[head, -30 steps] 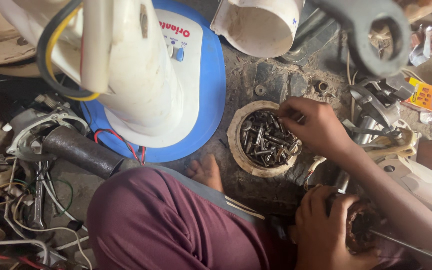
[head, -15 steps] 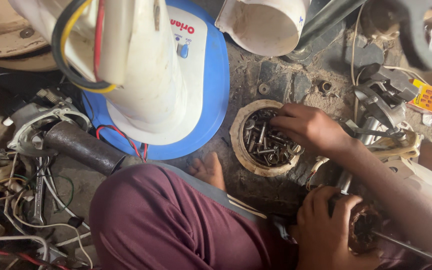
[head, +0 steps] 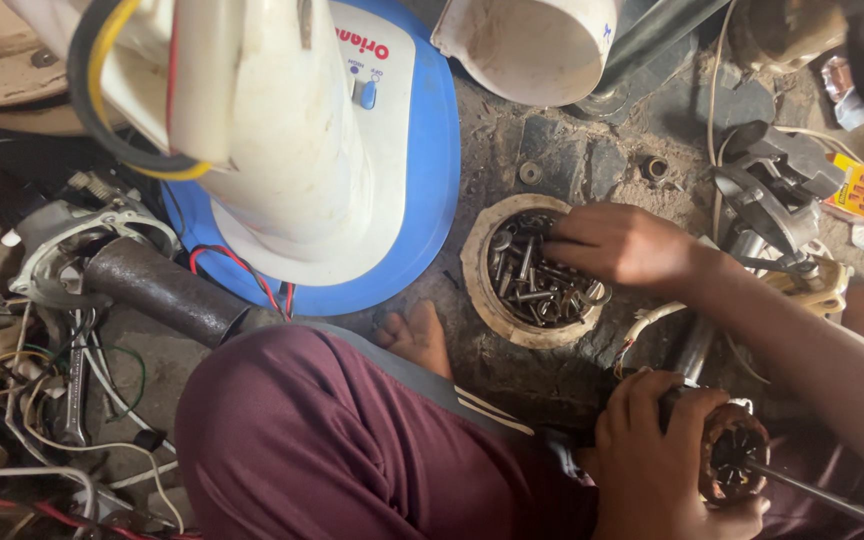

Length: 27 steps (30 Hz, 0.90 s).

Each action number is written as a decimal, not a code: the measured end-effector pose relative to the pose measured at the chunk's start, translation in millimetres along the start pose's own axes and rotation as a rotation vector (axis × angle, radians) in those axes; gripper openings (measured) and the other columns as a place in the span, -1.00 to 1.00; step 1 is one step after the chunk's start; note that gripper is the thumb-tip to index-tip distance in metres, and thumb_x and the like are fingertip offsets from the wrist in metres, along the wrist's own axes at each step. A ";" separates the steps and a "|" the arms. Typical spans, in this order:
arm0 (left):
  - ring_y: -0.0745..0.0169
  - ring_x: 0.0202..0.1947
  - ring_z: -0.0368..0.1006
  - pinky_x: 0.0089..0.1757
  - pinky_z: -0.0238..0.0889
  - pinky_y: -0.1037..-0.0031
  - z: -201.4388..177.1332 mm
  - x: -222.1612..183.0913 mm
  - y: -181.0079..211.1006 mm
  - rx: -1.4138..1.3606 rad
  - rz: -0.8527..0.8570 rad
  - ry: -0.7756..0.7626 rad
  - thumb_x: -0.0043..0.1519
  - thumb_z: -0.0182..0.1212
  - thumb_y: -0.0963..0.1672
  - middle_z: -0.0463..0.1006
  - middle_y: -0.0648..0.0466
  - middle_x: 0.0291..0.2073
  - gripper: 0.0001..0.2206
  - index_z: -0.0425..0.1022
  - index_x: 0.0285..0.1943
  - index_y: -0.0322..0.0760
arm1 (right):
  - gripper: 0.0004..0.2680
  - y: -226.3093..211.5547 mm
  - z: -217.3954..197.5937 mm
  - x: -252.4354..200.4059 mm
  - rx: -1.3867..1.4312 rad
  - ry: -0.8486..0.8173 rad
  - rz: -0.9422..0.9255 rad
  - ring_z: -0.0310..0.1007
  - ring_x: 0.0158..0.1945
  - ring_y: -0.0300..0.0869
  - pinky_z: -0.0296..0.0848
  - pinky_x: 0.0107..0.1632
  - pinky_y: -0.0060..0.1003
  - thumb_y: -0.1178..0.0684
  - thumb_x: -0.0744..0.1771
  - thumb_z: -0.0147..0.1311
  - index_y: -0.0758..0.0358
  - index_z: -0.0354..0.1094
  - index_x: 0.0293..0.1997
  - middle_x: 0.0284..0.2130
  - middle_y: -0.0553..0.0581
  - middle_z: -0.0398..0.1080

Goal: The person disassembles a small electrical motor, removes the rotor, and uses a screwdriver to adjust internal components. They then reassemble the motor by inserting the rotor back into the stator and securing the housing.

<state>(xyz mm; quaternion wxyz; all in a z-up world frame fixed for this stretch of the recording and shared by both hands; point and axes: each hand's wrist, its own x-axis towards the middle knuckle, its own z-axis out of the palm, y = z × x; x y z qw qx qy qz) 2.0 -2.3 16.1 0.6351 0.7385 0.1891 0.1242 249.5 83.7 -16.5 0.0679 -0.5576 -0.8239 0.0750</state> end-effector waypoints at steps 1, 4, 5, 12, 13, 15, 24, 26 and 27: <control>-0.33 0.43 0.16 0.25 0.04 -0.21 -0.8 -0.4 1.1 0.005 0.016 0.025 -0.14 0.56 0.00 0.26 -0.18 0.28 -0.17 0.31 0.38 -0.12 | -0.80 -1.3 -1.1 1.2 0.010 0.011 0.028 0.56 -0.05 0.02 0.61 0.01 -0.19 0.23 0.25 0.17 0.33 0.45 -0.06 -0.15 0.25 0.50; -0.30 0.39 0.19 0.26 0.07 -0.18 -2.1 -0.1 2.0 0.013 0.042 0.061 -0.14 0.54 0.00 0.27 -0.17 0.27 -0.21 0.31 0.35 -0.12 | -0.83 -7.8 -6.7 5.6 0.099 0.056 0.154 0.56 -0.09 -0.01 0.59 -0.02 -0.21 0.16 0.30 0.20 0.37 0.44 -0.07 -0.16 0.25 0.50; -0.30 0.40 0.19 0.27 0.07 -0.18 -2.3 0.8 1.3 0.013 0.034 0.048 -0.13 0.54 0.01 0.28 -0.17 0.28 -0.22 0.32 0.33 -0.11 | -0.85 -11.1 -9.5 6.7 0.172 0.079 0.223 0.56 -0.12 -0.04 0.58 -0.05 -0.22 0.15 0.31 0.21 0.34 0.44 -0.10 -0.19 0.21 0.51; -0.26 0.39 0.21 0.33 0.11 -0.12 -6.1 5.2 4.6 0.021 0.079 0.113 -0.07 0.54 0.05 0.31 -0.14 0.26 -0.29 0.33 0.27 -0.09 | -0.85 -38.5 -37.5 -6.5 0.828 0.190 1.118 0.47 -0.37 -0.27 0.48 -0.33 -0.35 0.16 0.30 0.22 0.35 0.53 -0.08 -0.35 0.09 0.56; -0.29 0.40 0.20 0.30 0.10 -0.13 -8.6 5.1 5.2 0.010 0.073 0.092 -0.08 0.55 0.04 0.31 -0.16 0.26 -0.27 0.33 0.29 -0.11 | -0.86 -43.1 -40.0 -11.4 0.943 0.233 1.174 0.46 -0.38 -0.27 0.46 -0.34 -0.37 0.17 0.31 0.21 0.37 0.52 -0.09 -0.36 0.12 0.53; -0.34 0.42 0.19 0.25 0.09 -0.15 -12.9 4.3 8.0 -0.012 0.064 0.049 -0.11 0.57 0.02 0.29 -0.20 0.26 -0.22 0.32 0.34 -0.15 | -0.88 -54.9 -48.0 -28.5 1.174 0.323 1.278 0.44 -0.39 -0.26 0.44 -0.36 -0.40 0.20 0.33 0.18 0.42 0.51 -0.10 -0.40 0.16 0.47; -0.32 0.22 0.25 0.12 0.18 -0.02 -24.2 8.4 28.0 -0.013 0.104 0.124 -0.18 0.62 -0.03 0.32 -0.19 0.17 -0.20 0.34 0.29 -0.16 | -0.85 -137.4 -78.9 -139.2 1.376 0.941 1.424 0.50 -0.26 -0.28 0.49 -0.23 -0.42 0.26 0.33 0.07 0.31 0.42 -0.02 -0.24 0.03 0.48; -0.29 0.20 0.27 0.12 0.21 0.00 -24.2 5.2 27.6 -0.007 0.129 0.124 -0.19 0.62 -0.04 0.34 -0.16 0.14 -0.22 0.35 0.26 -0.15 | -0.87 -159.7 -76.3 -158.0 1.398 1.024 1.358 0.51 -0.24 -0.25 0.48 -0.18 -0.40 0.27 0.36 0.08 0.38 0.42 -0.01 -0.23 0.09 0.49; -0.27 0.20 0.28 0.12 0.22 0.02 -24.0 4.5 27.2 -0.006 0.141 0.121 -0.20 0.62 -0.04 0.35 -0.15 0.13 -0.23 0.36 0.25 -0.14 | -0.88 -169.6 -74.4 -165.3 1.406 1.066 1.328 0.51 -0.23 -0.23 0.48 -0.15 -0.40 0.27 0.37 0.08 0.42 0.43 -0.01 -0.22 0.13 0.50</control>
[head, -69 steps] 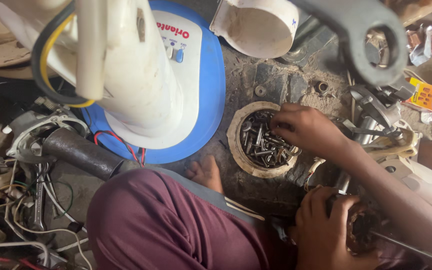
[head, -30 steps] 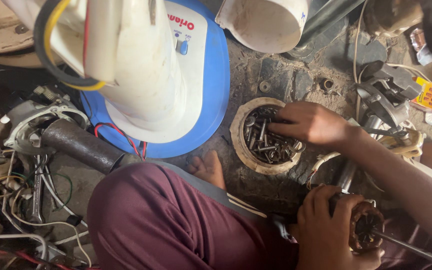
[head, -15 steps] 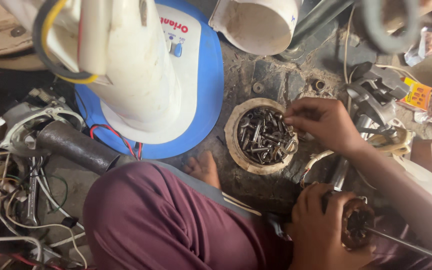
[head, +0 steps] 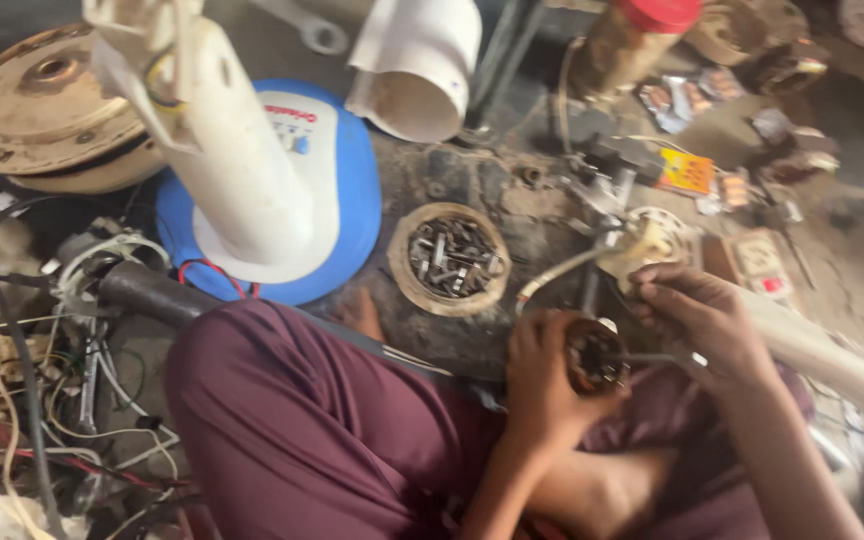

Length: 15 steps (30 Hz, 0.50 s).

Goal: The person disassembles a small electrical motor, removes the rotor, and uses a screwdriver to adjust internal components. They then reassemble the motor by inserting the rotor back into the stator and securing the housing.

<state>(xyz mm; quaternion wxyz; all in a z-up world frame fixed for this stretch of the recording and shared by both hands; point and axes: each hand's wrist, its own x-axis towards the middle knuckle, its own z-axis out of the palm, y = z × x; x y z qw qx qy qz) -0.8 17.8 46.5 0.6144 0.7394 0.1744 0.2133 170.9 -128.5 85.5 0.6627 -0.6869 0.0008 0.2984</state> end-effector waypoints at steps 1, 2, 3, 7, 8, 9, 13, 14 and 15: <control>-0.26 0.20 0.28 0.13 0.22 0.02 0.2 -0.2 -1.0 -0.002 0.030 0.010 -0.18 0.62 -0.05 0.35 -0.14 0.13 -0.24 0.35 0.25 -0.14 | -0.88 5.0 -5.0 -8.0 0.025 -0.018 -0.020 0.51 -0.23 -0.22 0.49 -0.13 -0.38 0.27 0.37 0.08 0.43 0.43 -0.01 -0.22 0.13 0.50; -0.26 0.20 0.29 0.14 0.23 0.03 1.7 -1.0 -1.9 -0.004 0.057 0.019 -0.16 0.62 -0.05 0.35 -0.14 0.14 -0.25 0.34 0.26 -0.15 | -0.88 11.0 -9.3 -15.8 0.049 -0.035 -0.039 0.52 -0.22 -0.22 0.50 -0.12 -0.36 0.26 0.37 0.08 0.43 0.44 -0.01 -0.22 0.14 0.50; -0.25 0.21 0.29 0.15 0.23 0.04 4.1 -2.1 -2.1 -0.008 0.085 0.029 -0.14 0.62 -0.06 0.35 -0.14 0.15 -0.26 0.34 0.26 -0.15 | -0.88 15.6 -13.6 -24.1 0.073 -0.053 -0.058 0.53 -0.22 -0.21 0.51 -0.10 -0.35 0.26 0.38 0.08 0.44 0.45 -0.01 -0.22 0.14 0.50; -0.26 0.20 0.25 0.14 0.20 0.02 4.1 -2.6 -2.7 0.016 0.111 0.005 -0.16 0.61 -0.03 0.31 -0.16 0.14 -0.21 0.29 0.27 -0.20 | -0.87 29.0 -11.3 -51.1 0.132 -0.015 -0.112 0.57 -0.17 -0.20 0.56 -0.04 -0.31 0.28 0.33 0.07 0.43 0.44 -0.05 -0.19 0.15 0.52; -0.27 0.20 0.24 0.13 0.20 0.03 4.6 -1.8 -1.5 0.020 0.093 -0.004 -0.16 0.61 -0.03 0.30 -0.17 0.14 -0.21 0.29 0.27 -0.20 | -0.87 29.5 -9.2 -58.5 0.155 -0.013 -0.140 0.58 -0.18 -0.18 0.56 -0.05 -0.30 0.28 0.33 0.07 0.43 0.44 -0.06 -0.20 0.17 0.53; -0.27 0.19 0.24 0.12 0.19 0.03 4.7 -0.5 -0.7 0.024 0.075 -0.013 -0.16 0.60 -0.02 0.29 -0.18 0.14 -0.21 0.29 0.27 -0.21 | -0.87 29.1 -6.3 -64.0 0.177 -0.011 -0.167 0.58 -0.20 -0.16 0.56 -0.06 -0.29 0.29 0.32 0.08 0.43 0.44 -0.06 -0.21 0.18 0.53; -0.23 0.21 0.27 0.17 0.17 0.03 4.9 -1.5 1.8 0.019 0.082 -0.014 -0.14 0.58 -0.03 0.33 -0.15 0.14 -0.26 0.32 0.25 -0.22 | -0.89 23.5 6.8 -83.0 0.252 0.068 -0.316 0.54 -0.20 -0.19 0.54 -0.08 -0.32 0.34 0.35 0.11 0.44 0.45 -0.06 -0.21 0.18 0.52; -0.22 0.21 0.28 0.18 0.17 0.04 4.7 -2.1 2.3 0.020 0.086 -0.014 -0.11 0.57 -0.03 0.33 -0.14 0.14 -0.27 0.32 0.25 -0.22 | -0.89 20.5 10.4 -86.0 0.255 0.080 -0.356 0.53 -0.20 -0.20 0.53 -0.08 -0.34 0.36 0.35 0.12 0.45 0.46 -0.06 -0.21 0.18 0.52; -0.20 0.21 0.28 0.18 0.17 0.05 4.1 -2.5 2.4 0.020 0.091 -0.013 -0.09 0.56 -0.04 0.34 -0.14 0.14 -0.28 0.32 0.26 -0.23 | -0.90 17.6 14.3 -88.7 0.257 0.093 -0.395 0.53 -0.19 -0.20 0.52 -0.08 -0.36 0.37 0.36 0.12 0.46 0.47 -0.07 -0.20 0.19 0.52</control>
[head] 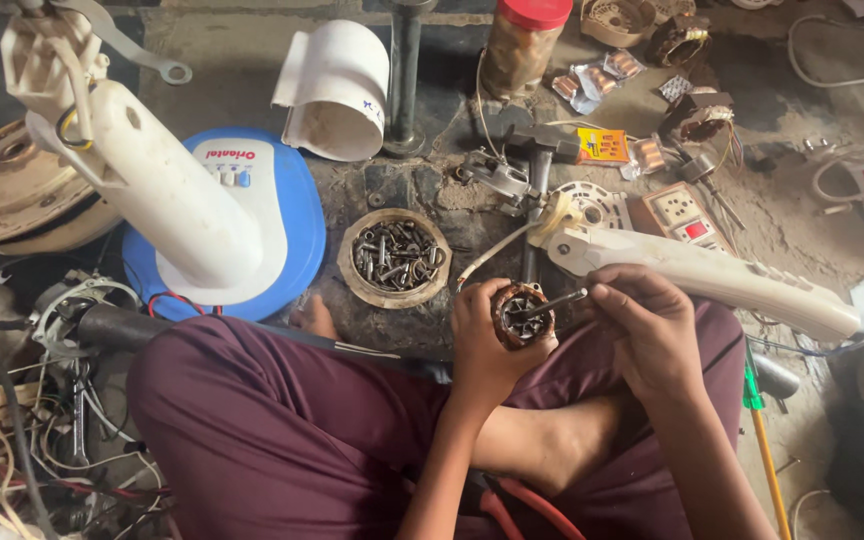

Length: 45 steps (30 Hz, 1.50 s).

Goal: The person disassembles a small electrical motor, removes the rotor, and uses a screwdriver to adjust internal components. They then reassemble the motor by inserting the rotor back into the stator and securing the housing.

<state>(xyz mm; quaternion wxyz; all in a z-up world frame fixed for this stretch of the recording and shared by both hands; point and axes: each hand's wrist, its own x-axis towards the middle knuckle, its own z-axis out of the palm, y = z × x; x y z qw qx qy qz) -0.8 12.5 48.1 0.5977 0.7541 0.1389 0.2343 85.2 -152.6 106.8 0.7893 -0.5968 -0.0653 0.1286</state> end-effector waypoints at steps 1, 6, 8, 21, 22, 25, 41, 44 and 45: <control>-0.20 0.21 0.28 0.18 0.18 0.05 0.4 -0.2 0.5 -0.003 0.005 0.005 -0.09 0.56 -0.04 0.34 -0.14 0.14 -0.29 0.32 0.26 -0.23 | -0.90 -3.8 3.7 -1.4 -0.024 -0.003 -0.029 0.53 -0.17 -0.21 0.53 -0.06 -0.36 0.37 0.35 0.12 0.46 0.47 -0.08 -0.20 0.19 0.53; -0.17 0.18 0.28 0.14 0.19 0.05 -1.6 0.0 1.1 -0.012 -0.017 -0.016 -0.15 0.58 -0.04 0.32 -0.13 0.11 -0.26 0.31 0.24 -0.22 | -0.92 -26.3 18.6 -6.5 -0.165 -0.016 -0.069 0.55 -0.20 -0.19 0.56 -0.06 -0.33 0.35 0.34 0.12 0.47 0.47 -0.12 -0.23 0.19 0.53; -0.16 0.18 0.28 0.14 0.20 0.06 -1.2 -0.1 -0.1 -0.027 -0.012 -0.012 -0.14 0.57 -0.05 0.33 -0.13 0.12 -0.26 0.31 0.25 -0.21 | -0.91 -34.9 21.3 -6.5 -0.246 -0.063 -0.065 0.53 -0.20 -0.21 0.53 -0.05 -0.36 0.35 0.33 0.13 0.48 0.48 -0.11 -0.24 0.18 0.53; -0.19 0.19 0.26 0.16 0.17 0.04 5.8 -0.4 -12.2 -0.010 0.067 0.057 -0.13 0.60 -0.04 0.33 -0.13 0.13 -0.22 0.29 0.29 -0.20 | -0.90 -72.4 55.4 2.5 -1.003 -0.048 -0.032 0.53 -0.29 -0.28 0.48 -0.17 -0.40 0.26 0.29 0.22 0.34 0.54 -0.15 -0.36 0.10 0.58; -0.19 0.19 0.26 0.15 0.18 0.05 5.3 -1.0 -12.5 -0.008 0.058 0.055 -0.13 0.60 -0.04 0.33 -0.13 0.13 -0.22 0.29 0.29 -0.20 | -0.90 -67.8 58.5 -1.9 -1.013 -0.051 -0.171 0.52 -0.25 -0.28 0.47 -0.12 -0.41 0.27 0.29 0.23 0.35 0.54 -0.14 -0.32 0.10 0.57; -0.18 0.18 0.27 0.14 0.18 0.05 6.0 0.5 -12.7 -0.016 0.061 0.051 -0.13 0.60 -0.04 0.35 -0.11 0.12 -0.23 0.29 0.28 -0.20 | -0.88 -56.0 59.3 -12.8 -1.012 -0.066 -0.474 0.51 -0.14 -0.27 0.44 -0.01 -0.43 0.31 0.30 0.23 0.38 0.54 -0.12 -0.24 0.10 0.54; -0.15 0.20 0.23 0.18 0.14 0.03 3.5 0.2 -10.1 -0.010 0.036 0.016 -0.12 0.58 -0.03 0.34 -0.08 0.12 -0.24 0.29 0.28 -0.20 | -0.83 -53.1 28.8 8.2 -0.936 -0.265 -0.262 0.52 -0.12 -0.32 0.48 -0.03 -0.45 0.28 0.27 0.26 0.35 0.54 -0.07 -0.17 0.07 0.55; -0.18 0.18 0.22 0.17 0.12 0.02 4.0 0.3 -9.8 0.010 0.022 0.020 -0.15 0.59 -0.03 0.33 -0.10 0.11 -0.23 0.29 0.27 -0.20 | -0.82 -46.3 24.0 8.5 -0.902 -0.307 -0.211 0.50 -0.15 -0.35 0.47 -0.10 -0.48 0.28 0.27 0.26 0.35 0.53 -0.05 -0.18 0.05 0.53; -0.20 0.17 0.21 0.16 0.12 0.01 4.7 0.8 -9.0 0.016 0.017 0.019 -0.16 0.59 -0.03 0.33 -0.11 0.11 -0.23 0.30 0.26 -0.21 | -0.81 -45.0 23.5 8.3 -0.898 -0.318 -0.201 0.49 -0.15 -0.35 0.46 -0.12 -0.48 0.28 0.27 0.26 0.34 0.52 -0.04 -0.18 0.05 0.53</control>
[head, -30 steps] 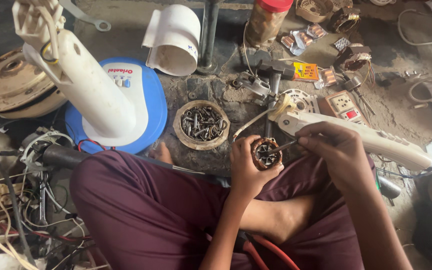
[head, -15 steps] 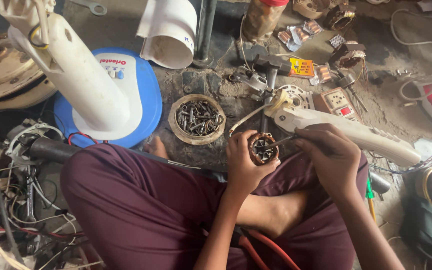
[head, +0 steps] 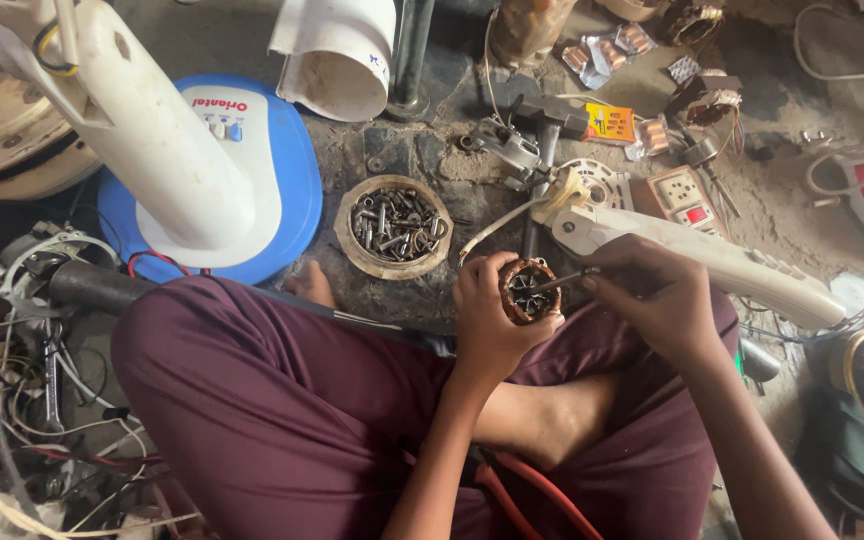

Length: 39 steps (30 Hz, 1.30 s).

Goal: The person disassembles a small electrical motor, removes the rotor, and uses a screwdriver to adjust internal components. They then reassemble the motor by inserting the rotor back into the stator and securing the housing.

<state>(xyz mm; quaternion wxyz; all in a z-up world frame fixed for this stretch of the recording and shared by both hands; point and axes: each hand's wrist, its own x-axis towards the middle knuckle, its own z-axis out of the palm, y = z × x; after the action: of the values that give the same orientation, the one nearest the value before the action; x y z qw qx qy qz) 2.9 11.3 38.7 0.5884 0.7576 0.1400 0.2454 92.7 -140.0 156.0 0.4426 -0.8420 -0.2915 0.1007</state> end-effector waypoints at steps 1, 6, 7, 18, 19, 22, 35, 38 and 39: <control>-0.20 0.17 0.22 0.16 0.11 0.01 -0.5 -0.1 0.4 0.003 0.006 -0.001 -0.16 0.59 -0.03 0.33 -0.11 0.10 -0.23 0.30 0.25 -0.21 | -0.81 0.1 -0.1 -1.0 -0.004 -0.013 -0.010 0.49 -0.16 -0.37 0.47 -0.11 -0.48 0.27 0.27 0.26 0.33 0.51 -0.04 -0.19 0.03 0.53; -0.22 0.17 0.23 0.16 0.10 0.00 -1.4 -3.7 -0.3 0.027 0.040 -0.007 -0.13 0.59 -0.03 0.34 -0.11 0.11 -0.27 0.31 0.23 -0.21 | -0.81 -5.9 -5.6 0.6 -0.338 -0.109 0.029 0.37 -0.40 -0.36 0.39 -0.31 -0.41 0.18 0.22 0.36 0.26 0.54 -0.12 -0.41 0.01 0.49; -0.22 0.17 0.23 0.17 0.10 0.00 -1.5 -3.6 -1.2 0.023 0.046 -0.001 -0.13 0.58 -0.04 0.34 -0.11 0.11 -0.27 0.31 0.23 -0.21 | -0.81 -7.5 -4.8 1.1 -0.324 -0.106 0.040 0.38 -0.39 -0.37 0.40 -0.31 -0.42 0.17 0.23 0.35 0.26 0.52 -0.13 -0.41 -0.01 0.50; -0.21 0.24 0.17 0.24 -0.01 -0.01 -0.3 -3.1 -4.6 -0.032 0.036 -0.028 -0.10 0.56 -0.03 0.30 -0.16 0.14 -0.27 0.27 0.25 -0.25 | -0.81 -2.6 -11.8 10.3 -0.260 -0.276 -0.169 0.54 -0.24 -0.21 0.49 -0.21 -0.32 0.33 0.25 0.16 0.30 0.43 -0.09 -0.27 0.10 0.52; -0.21 0.25 0.15 0.24 -0.01 -0.01 -1.6 -0.3 -5.0 -0.040 0.029 -0.044 -0.09 0.55 -0.03 0.30 -0.17 0.15 -0.27 0.27 0.25 -0.26 | -0.79 3.0 -13.6 16.2 -0.207 -0.288 -0.227 0.54 -0.19 -0.18 0.51 -0.17 -0.31 0.36 0.24 0.13 0.31 0.41 -0.08 -0.23 0.12 0.51; -0.19 0.25 0.12 0.24 -0.02 0.00 -2.5 -1.6 -4.1 -0.055 -0.009 -0.081 -0.08 0.53 -0.01 0.29 -0.19 0.15 -0.27 0.26 0.25 -0.28 | -0.76 24.3 -11.6 20.0 -0.097 -0.278 -0.339 0.54 -0.12 -0.12 0.55 -0.10 -0.30 0.42 0.21 0.07 0.34 0.37 -0.09 -0.17 0.17 0.48; -0.19 0.24 0.14 0.25 -0.02 0.02 -0.5 -3.0 -8.4 -0.031 -0.010 -0.082 -0.07 0.51 -0.01 0.30 -0.14 0.14 -0.27 0.28 0.28 -0.25 | -0.80 32.5 -0.1 9.6 -0.102 -0.190 -0.286 0.57 -0.11 -0.13 0.54 -0.04 -0.30 0.42 0.27 0.04 0.36 0.37 -0.07 -0.17 0.19 0.50; -0.24 0.27 0.11 0.21 0.05 -0.01 0.3 -5.6 -3.9 -0.041 -0.007 -0.144 -0.15 0.53 0.00 0.26 -0.15 0.19 -0.22 0.29 0.30 -0.17 | -0.73 30.4 -9.8 24.5 -0.292 -0.509 -0.399 0.53 -0.12 0.00 0.51 -0.02 -0.20 0.39 0.14 0.14 0.33 0.46 -0.13 -0.22 0.22 0.49; -0.26 0.27 0.09 0.19 0.08 -0.02 -1.0 -6.3 -1.6 -0.049 -0.004 -0.180 -0.20 0.54 0.00 0.25 -0.16 0.21 -0.19 0.30 0.30 -0.14 | -0.70 29.0 -11.7 26.6 -0.371 -0.643 -0.428 0.50 -0.13 0.05 0.49 -0.03 -0.17 0.37 0.08 0.21 0.32 0.48 -0.17 -0.25 0.23 0.48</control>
<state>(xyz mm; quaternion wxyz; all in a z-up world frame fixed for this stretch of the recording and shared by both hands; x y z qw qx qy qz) -2.7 9.4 36.0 0.6173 0.7618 0.0819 0.1786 130.9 -145.3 142.0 0.1812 -0.7536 -0.5961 0.2095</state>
